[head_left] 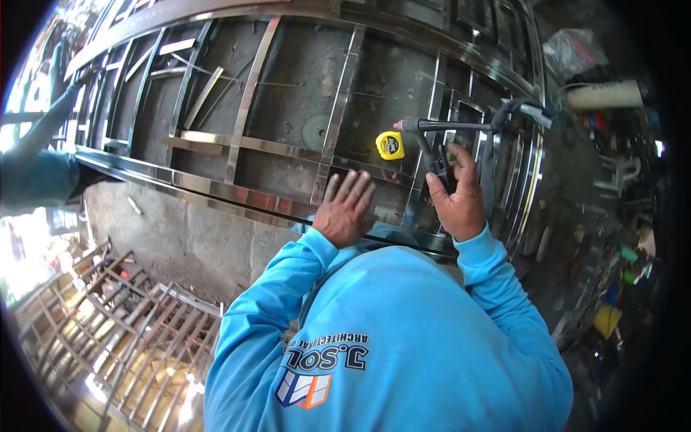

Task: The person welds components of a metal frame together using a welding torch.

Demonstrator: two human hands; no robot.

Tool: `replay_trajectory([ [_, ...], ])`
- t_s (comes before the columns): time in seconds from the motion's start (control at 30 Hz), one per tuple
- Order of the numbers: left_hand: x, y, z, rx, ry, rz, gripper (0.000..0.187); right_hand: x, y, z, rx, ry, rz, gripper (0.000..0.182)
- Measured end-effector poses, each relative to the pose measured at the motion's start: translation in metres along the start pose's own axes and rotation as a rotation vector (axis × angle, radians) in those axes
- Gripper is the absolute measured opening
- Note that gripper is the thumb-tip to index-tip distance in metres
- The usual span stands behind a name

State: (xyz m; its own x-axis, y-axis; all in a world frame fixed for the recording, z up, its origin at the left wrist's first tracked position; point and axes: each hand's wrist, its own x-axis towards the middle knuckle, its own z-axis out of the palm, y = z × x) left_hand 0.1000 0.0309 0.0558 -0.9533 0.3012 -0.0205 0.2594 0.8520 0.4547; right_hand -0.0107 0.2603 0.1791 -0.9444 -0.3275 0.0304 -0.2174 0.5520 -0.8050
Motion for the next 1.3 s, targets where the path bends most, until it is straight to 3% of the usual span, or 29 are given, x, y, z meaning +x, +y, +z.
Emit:
replay_trajectory([
  [0.07, 0.01, -0.019, -0.006, 0.076, -0.01, -0.152, 0.078, -0.006, -0.001, -0.003, 0.006, 0.056, -0.028, 0.063],
  [0.1, 0.01, -0.034, -0.017, 0.144, -0.133, -0.251, 0.081, -0.009, -0.003, -0.004, 0.019, 0.075, -0.02, 0.064],
  [0.2, -0.013, -0.066, -0.052, 0.149, -0.258, -0.31, 0.081, -0.012, -0.014, -0.009, -0.019, 0.132, -0.09, 0.065],
  [0.37, -0.05, -0.113, -0.054, 0.242, -0.141, -0.456, 0.082, -0.016, -0.023, 0.006, 0.071, 0.22, -0.048, 0.064],
  [0.47, -0.032, -0.099, -0.036, 0.124, -0.01, -0.307, 0.082, -0.016, -0.035, 0.02, 0.086, 0.235, -0.035, 0.066],
  [0.57, -0.017, -0.063, -0.018, 0.035, -0.08, -0.049, 0.074, -0.005, -0.057, 0.027, 0.039, 0.218, -0.165, 0.067],
  [0.67, -0.03, -0.048, -0.012, -0.146, 0.08, 0.181, 0.064, 0.006, -0.071, 0.03, 0.132, 0.162, -0.202, 0.067],
  [0.7, -0.036, -0.049, -0.018, -0.191, 0.143, 0.162, 0.058, 0.007, -0.073, 0.029, 0.191, 0.127, -0.169, 0.067],
  [0.8, -0.061, -0.065, -0.051, -0.232, 0.229, -0.155, 0.05, 0.016, -0.081, 0.022, 0.174, 0.104, -0.173, 0.066],
  [0.93, -0.096, -0.127, -0.085, -0.113, 0.648, -0.332, 0.024, 0.023, -0.092, 0.013, 0.331, 0.082, -0.059, 0.065],
  [0.97, -0.104, -0.147, -0.095, -0.171, 0.56, -0.499, 0.023, 0.026, -0.087, 0.016, 0.382, 0.107, -0.084, 0.063],
  [1.0, -0.102, -0.165, -0.097, -0.287, 0.705, -0.687, 0.025, 0.027, -0.089, 0.016, 0.359, 0.117, -0.075, 0.062],
  [1.07, -0.102, -0.222, -0.105, -0.594, 0.807, -1.021, 0.029, 0.028, -0.084, 0.02, 0.338, 0.177, -0.044, 0.062],
  [1.13, -0.096, -0.264, -0.111, -0.183, 0.773, -0.924, 0.027, 0.029, -0.076, 0.023, 0.301, 0.203, -0.052, 0.061],
  [1.23, -0.082, -0.329, -0.112, 0.405, 0.267, -0.582, 0.033, 0.039, -0.06, 0.031, 0.286, 0.204, -0.06, 0.062],
  [1.27, -0.075, -0.323, -0.128, 0.336, 0.085, -0.655, 0.035, 0.042, -0.055, 0.034, 0.248, 0.223, -0.063, 0.063],
  [1.3, -0.074, -0.34, -0.114, 0.396, 0.075, -0.627, 0.035, 0.046, -0.053, 0.039, 0.187, 0.275, -0.081, 0.064],
])
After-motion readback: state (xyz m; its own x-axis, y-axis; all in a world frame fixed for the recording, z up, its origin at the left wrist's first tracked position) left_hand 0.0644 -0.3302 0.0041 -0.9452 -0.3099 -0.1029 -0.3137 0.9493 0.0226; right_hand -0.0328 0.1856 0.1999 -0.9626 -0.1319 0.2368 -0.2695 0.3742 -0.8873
